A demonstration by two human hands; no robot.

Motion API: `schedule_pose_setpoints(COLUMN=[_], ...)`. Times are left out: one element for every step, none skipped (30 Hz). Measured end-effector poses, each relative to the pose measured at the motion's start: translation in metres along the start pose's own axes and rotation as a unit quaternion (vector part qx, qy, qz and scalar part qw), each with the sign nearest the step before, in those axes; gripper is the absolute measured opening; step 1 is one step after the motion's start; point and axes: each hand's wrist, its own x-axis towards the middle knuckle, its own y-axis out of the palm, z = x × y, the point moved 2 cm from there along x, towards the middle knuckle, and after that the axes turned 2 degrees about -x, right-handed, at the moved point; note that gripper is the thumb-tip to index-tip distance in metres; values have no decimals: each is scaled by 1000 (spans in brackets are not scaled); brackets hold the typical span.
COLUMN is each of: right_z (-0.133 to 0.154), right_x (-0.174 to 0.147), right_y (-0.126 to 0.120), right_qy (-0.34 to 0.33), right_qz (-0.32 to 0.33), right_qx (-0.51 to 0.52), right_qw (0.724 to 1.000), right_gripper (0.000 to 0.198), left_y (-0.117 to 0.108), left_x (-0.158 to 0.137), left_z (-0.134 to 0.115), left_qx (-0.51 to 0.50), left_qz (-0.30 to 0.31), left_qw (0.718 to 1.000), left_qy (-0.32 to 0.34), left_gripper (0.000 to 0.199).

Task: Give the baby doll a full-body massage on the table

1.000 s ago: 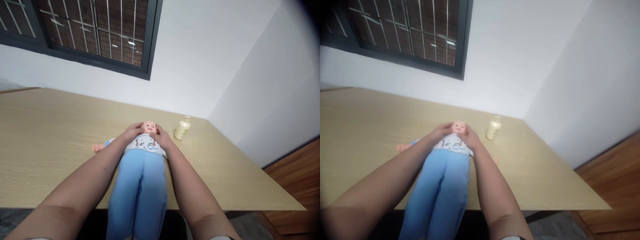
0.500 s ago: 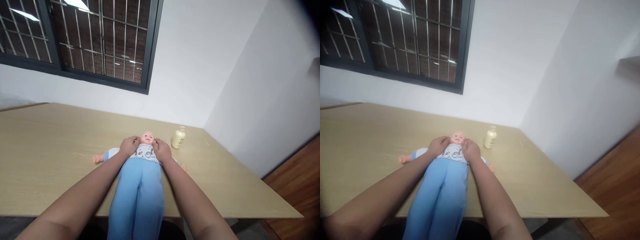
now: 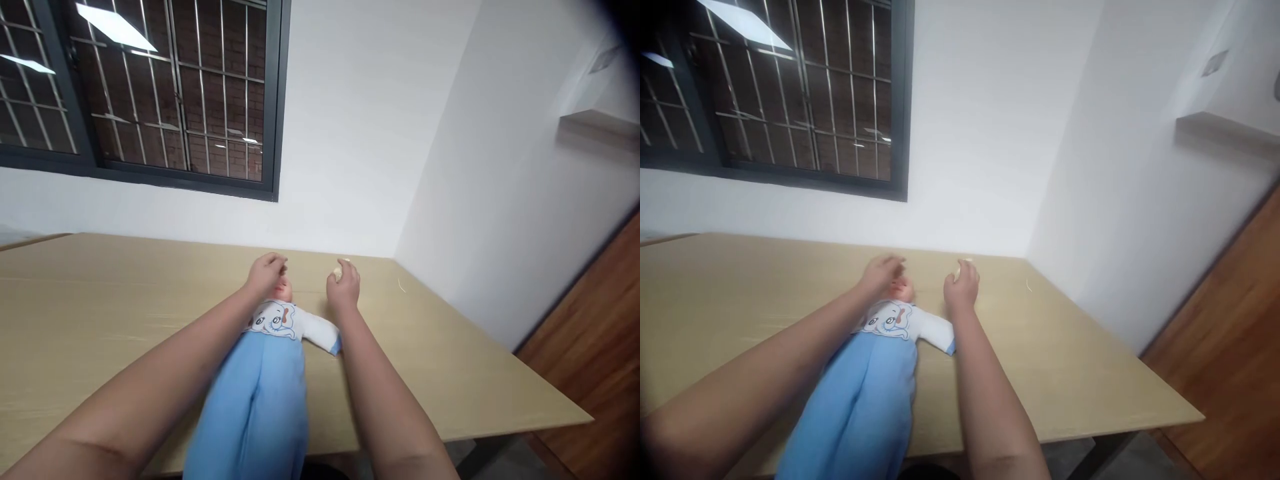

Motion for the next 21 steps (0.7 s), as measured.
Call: schedule_pose_setpoints(right_z=[-3,-6,-9,-12,-15,-18,-21,-24,-26,-28,-29,-30,-31,-31,-31,-31,-32,-33,-34,-35,-36], right_x=[8,16,22,27,31,35,37,39,40,40,41,41,40,40,40,40,40,40,41,41,42], right_y=[-1,-1,0,2,4,6,7,7,7,6,5,3,1,0,-1,-1,-2,-2,-2,-2,-2], right_qy=[0,3,6,9,14,20,27,32,33,27,13,-6,-27,-47,-63,-76,-82,-84,-81,-74,-66], right_qz=[14,33,54,76,99,120,137,149,153,152,147,143,142,143,148,153,159,164,168,170,170], right_qx=[-16,-29,-37,-41,-43,-45,-49,-54,-59,-63,-63,-60,-52,-41,-28,-16,-6,0,2,0,-4], right_qw=[1000,999,998,996,994,992,989,987,986,986,987,988,988,988,987,985,984,983,982,983,983], right_gripper=[55,59,63,66,68,68,67,64,62,59,56,54,53,52,52,52,54,56,58,60,62], left_y=[17,34,50,64,76,86,95,102,109,114,119,123,126,129,132,134,136,137,138,138,139], left_x=[1,2,1,0,-2,-4,-5,-6,-7,-6,-4,-2,1,4,8,10,12,14,15,16,17], left_z=[-4,-6,-7,-8,-8,-7,-6,-5,-3,-2,0,1,3,4,5,6,6,6,6,6,6], left_qx=[-37,-70,-101,-130,-154,-175,-192,-206,-219,-229,-238,-246,-255,-264,-275,-287,-299,-310,-320,-329,-336], left_qz=[23,46,71,94,113,126,137,143,146,146,143,139,136,133,132,133,134,136,137,137,138], left_qw=[999,995,988,979,969,959,949,941,933,927,922,918,914,910,906,902,897,893,890,887,884], left_qy=[-30,-61,-95,-127,-157,-184,-208,-228,-244,-258,-269,-278,-285,-290,-293,-295,-296,-296,-295,-294,-293], left_gripper=[24,23,22,21,20,20,21,22,23,24,25,27,29,32,35,38,41,43,45,46,46])
